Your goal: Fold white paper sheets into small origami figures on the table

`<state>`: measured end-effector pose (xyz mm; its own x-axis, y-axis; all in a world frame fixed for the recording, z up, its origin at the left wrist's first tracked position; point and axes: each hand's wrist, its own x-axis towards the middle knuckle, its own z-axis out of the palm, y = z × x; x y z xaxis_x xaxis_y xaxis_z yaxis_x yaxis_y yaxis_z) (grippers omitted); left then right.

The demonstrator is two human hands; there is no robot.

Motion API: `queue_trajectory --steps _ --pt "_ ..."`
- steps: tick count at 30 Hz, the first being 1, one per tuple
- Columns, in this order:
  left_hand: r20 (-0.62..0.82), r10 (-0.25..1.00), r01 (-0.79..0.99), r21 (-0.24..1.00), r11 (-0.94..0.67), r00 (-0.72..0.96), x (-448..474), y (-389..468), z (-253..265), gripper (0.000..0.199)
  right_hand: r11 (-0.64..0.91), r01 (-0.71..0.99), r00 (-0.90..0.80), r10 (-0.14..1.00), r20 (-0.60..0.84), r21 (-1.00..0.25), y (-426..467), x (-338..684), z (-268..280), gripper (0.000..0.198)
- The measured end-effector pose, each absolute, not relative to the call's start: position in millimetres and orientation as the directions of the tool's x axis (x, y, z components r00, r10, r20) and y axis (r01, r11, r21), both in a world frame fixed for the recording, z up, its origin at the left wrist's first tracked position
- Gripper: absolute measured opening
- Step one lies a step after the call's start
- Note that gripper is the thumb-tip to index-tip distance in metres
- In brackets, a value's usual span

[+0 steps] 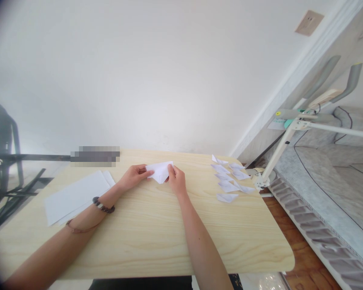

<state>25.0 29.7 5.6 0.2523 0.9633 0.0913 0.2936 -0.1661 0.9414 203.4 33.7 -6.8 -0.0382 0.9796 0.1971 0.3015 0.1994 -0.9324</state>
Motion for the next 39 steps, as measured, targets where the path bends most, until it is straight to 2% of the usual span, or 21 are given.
queue_trajectory --steps 3,14,18,23,39 --pt "0.091 0.964 0.291 0.942 -0.165 0.252 24.6 29.8 6.2 0.035 0.179 0.285 -0.007 0.983 0.184 -0.942 33.9 203.5 -4.9 0.044" --pt "0.136 0.894 0.165 0.961 -0.224 0.426 23.4 29.4 13.5 0.030 0.164 0.230 0.034 0.984 0.176 -0.959 35.4 204.5 -8.8 0.043" --pt "0.113 0.924 0.189 0.963 -0.192 0.365 24.4 30.0 12.6 0.032 0.159 0.251 0.023 0.985 0.169 -0.955 35.2 204.8 -8.7 0.042" --pt "0.072 0.958 0.165 0.979 -0.122 0.278 27.2 30.5 8.8 0.041 0.200 0.347 -0.116 0.979 0.170 -0.916 33.9 204.8 -8.3 0.041" --pt "0.063 0.956 0.155 0.982 -0.111 0.286 25.8 32.9 3.6 0.041 0.212 0.383 -0.142 0.975 0.170 -0.899 32.3 204.7 -5.5 0.040"
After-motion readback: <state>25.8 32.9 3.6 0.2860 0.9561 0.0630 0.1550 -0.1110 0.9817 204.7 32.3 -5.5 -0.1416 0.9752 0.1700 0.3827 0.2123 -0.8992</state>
